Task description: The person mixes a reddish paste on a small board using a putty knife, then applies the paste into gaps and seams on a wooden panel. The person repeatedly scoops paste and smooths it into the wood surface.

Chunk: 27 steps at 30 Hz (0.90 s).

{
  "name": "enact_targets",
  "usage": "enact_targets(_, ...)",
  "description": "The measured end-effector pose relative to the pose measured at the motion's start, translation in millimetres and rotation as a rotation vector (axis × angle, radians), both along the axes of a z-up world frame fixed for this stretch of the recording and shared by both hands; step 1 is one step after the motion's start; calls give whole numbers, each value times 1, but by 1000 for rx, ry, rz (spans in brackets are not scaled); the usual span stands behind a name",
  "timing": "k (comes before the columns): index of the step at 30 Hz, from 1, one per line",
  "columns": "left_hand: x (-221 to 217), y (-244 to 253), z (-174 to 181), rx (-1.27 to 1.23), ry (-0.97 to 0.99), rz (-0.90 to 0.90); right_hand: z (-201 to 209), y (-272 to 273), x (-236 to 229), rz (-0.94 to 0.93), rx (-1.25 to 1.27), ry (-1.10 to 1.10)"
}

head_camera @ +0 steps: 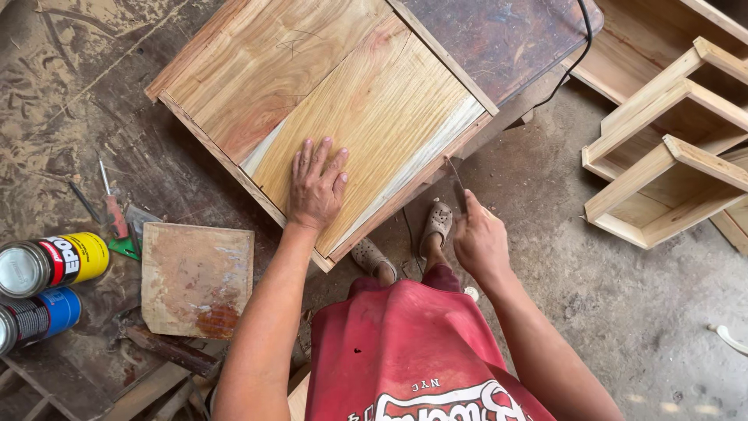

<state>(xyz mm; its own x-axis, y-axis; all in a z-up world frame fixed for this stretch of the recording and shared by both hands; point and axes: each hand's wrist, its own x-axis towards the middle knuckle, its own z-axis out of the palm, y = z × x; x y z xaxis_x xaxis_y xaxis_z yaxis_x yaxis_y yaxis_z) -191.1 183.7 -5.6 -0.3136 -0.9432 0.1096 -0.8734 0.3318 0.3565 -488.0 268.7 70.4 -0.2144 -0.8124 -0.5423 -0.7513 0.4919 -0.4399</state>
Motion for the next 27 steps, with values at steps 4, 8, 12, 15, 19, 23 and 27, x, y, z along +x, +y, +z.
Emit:
enact_targets(4,1,-7,6,-6,38,-24,-29,40,22,106,-334,-179)
enact_targets(8,0,0,7,-12,22,-26,-67,44,-23,-5,-341,-258)
enact_targets(12,1,0,8,-1,-16,-23,-95,5,-48,-27,-484,-186)
enact_targets(15,-1,0,9,-3,-2,-22,-113,-15,-35,-72,-675,-252)
enact_targets(19,0,-1,9,-3,-14,-26,-131,-9,-19,-86,-700,-245)
enact_targets(23,-1,3,11,-4,-6,-28,-125,15,-30,-67,-613,-262)
enact_targets(27,0,-4,10,-14,-6,-44,-105,34,-46,-115,-486,-317)
